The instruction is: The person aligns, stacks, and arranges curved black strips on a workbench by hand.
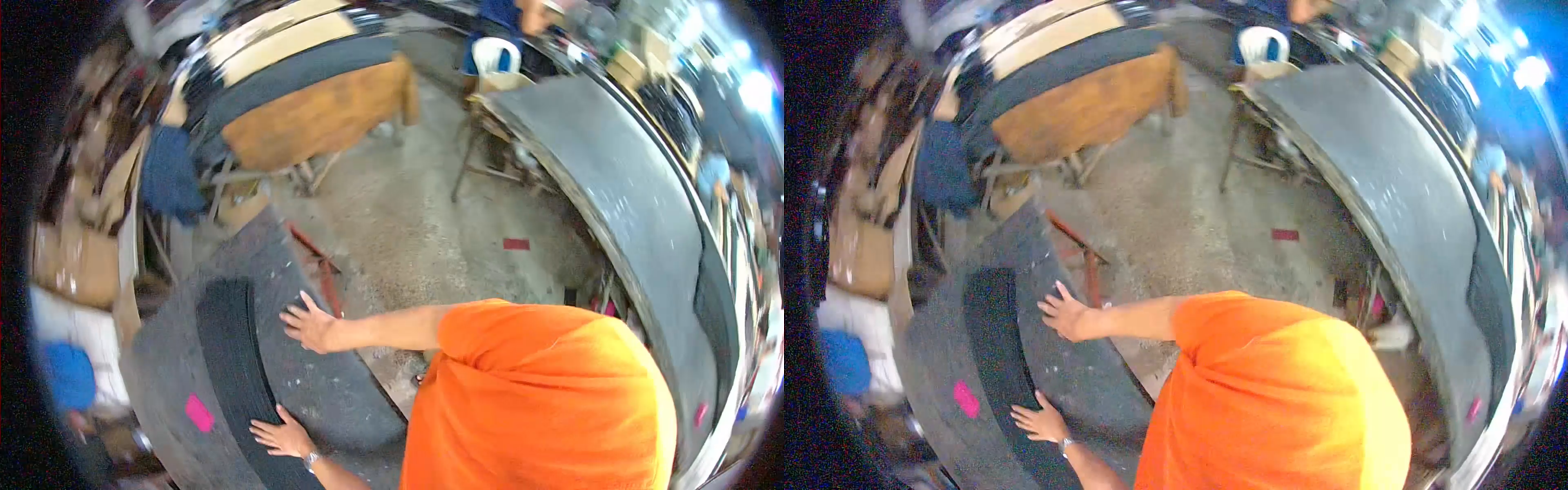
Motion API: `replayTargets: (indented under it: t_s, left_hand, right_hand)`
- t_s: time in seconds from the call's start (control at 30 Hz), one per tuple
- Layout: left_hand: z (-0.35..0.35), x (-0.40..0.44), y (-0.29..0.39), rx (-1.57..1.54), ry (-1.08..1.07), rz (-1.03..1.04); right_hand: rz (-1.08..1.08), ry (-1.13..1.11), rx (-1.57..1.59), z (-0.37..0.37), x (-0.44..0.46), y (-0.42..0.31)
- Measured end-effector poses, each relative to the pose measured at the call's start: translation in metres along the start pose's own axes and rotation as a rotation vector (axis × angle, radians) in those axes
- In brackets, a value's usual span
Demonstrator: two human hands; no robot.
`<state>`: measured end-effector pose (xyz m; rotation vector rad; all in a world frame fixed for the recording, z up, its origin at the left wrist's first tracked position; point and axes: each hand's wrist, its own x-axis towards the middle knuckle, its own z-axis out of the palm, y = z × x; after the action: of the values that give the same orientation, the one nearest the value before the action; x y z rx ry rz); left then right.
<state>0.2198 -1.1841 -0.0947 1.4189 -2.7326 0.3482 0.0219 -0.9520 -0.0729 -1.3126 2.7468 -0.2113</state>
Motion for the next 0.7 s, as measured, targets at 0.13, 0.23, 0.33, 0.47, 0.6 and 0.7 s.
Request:
replayTargets:
  t_s: [0.13,0.23,0.33,0.47,0.6,0.7]
  left_hand:
    - [0.005,0.001,-0.005,0.043,-0.005,0.043]
    - [-0.001,0.007,0.002,0.052,-0.014,0.028]
    - [-0.094,-0.036,0.033,-0.089,-0.146,-0.019]
    - [-0.099,-0.068,0.081,-0.103,0.253,0.322]
    - [-0.042,-0.128,0.189,-0.334,0.326,0.753]
    - [-0.079,-0.22,0.297,-0.467,-0.281,1.067]
  right_hand:
    - [0.19,0.025,0.082,0.009,-0.139,0.042]
    - [0.491,-0.119,0.073,0.013,-0.259,0.099]
    - [0.858,-0.177,0.037,0.01,-0.381,0.159]
    - [1.193,0.014,0.035,-0.007,-0.482,0.207]
    - [1.273,0.31,0.098,-0.012,-0.508,0.252]
    - [1.238,0.404,0.123,-0.025,-0.52,0.289]
